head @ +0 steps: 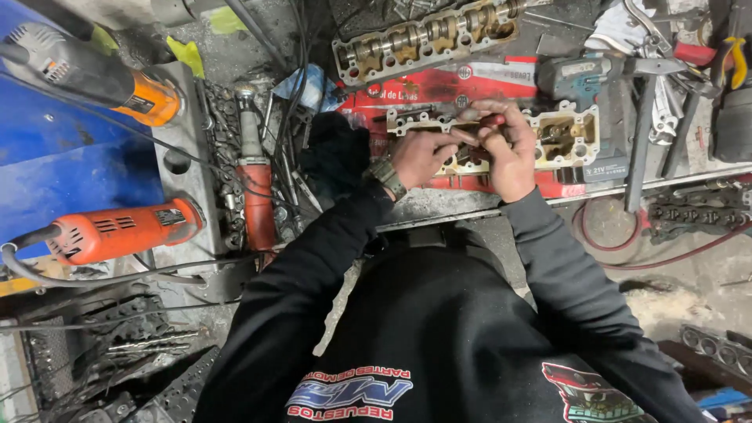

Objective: The person uses a power impact wrench to remove bolts from a cylinder head on a workbench. They then lift the head cover to reveal the camshaft and proceed to remove the camshaft and other internal components by hand, placing them on the bench.

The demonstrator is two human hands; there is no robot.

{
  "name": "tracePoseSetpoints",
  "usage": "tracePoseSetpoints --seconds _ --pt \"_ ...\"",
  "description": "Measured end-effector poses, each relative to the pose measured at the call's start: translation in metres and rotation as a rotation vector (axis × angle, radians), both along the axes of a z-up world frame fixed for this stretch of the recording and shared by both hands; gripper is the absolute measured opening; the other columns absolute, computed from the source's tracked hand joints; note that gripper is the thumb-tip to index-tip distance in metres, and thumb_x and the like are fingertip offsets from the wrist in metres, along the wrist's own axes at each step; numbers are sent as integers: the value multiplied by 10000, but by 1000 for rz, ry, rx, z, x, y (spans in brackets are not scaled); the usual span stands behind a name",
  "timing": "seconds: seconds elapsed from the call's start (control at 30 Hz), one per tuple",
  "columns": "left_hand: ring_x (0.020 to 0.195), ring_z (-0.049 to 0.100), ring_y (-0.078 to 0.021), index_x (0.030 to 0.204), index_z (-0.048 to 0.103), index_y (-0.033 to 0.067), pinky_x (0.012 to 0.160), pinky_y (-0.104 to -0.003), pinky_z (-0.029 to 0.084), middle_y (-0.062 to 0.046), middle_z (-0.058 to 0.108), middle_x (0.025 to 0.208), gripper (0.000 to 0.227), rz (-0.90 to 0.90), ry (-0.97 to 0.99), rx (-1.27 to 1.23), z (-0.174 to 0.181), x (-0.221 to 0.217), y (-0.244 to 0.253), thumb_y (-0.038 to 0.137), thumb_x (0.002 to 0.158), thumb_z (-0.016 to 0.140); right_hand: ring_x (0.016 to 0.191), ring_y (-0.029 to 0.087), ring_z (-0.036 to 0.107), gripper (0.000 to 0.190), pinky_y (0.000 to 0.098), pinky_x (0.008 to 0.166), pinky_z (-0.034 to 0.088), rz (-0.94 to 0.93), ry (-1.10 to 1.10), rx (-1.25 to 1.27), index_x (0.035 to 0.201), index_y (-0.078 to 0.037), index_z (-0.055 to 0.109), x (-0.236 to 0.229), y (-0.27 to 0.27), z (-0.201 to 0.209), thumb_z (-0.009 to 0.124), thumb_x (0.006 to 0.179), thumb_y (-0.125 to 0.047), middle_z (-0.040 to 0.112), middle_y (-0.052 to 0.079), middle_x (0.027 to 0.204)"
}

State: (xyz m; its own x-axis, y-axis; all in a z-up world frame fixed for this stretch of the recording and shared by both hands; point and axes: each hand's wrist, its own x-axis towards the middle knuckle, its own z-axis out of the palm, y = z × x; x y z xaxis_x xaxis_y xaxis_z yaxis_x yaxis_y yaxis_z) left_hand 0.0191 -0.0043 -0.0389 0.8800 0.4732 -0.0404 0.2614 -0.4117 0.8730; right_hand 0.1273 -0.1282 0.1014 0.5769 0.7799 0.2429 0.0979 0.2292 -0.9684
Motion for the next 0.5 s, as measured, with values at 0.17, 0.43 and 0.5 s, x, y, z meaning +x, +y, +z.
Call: tracePoseSetpoints --seconds 0.17,0.43,0.5 --pt "1026 776 -378 1164 812 306 871 -504 655 -68 827 1028 264 -41 104 76 27 3 -2 426 972 677 987 216 599 382 443 851 616 6 -104 -61 1281 114 672 2 -9 -22 563 921 47 627 230 1065" --pt "978 766 -407 1144 817 273 819 -549 649 -97 817 931 240 -81 69 7 23 0 6 372 990 663 665 237 574 291 396 690 526 -65 -391 63 855 -18 605 16 0 -54 589 1139 -80 593 133 741" --pt "1027 731 -470 1146 807 180 840 -597 608 -202 795 957 289 -8 -60 -154 42 -8 11 355 1033 606 611 254 555 372 389 669 511 -77 -407 55 780 -48 592 13 7 -45 555 1149 -88 599 110 667"
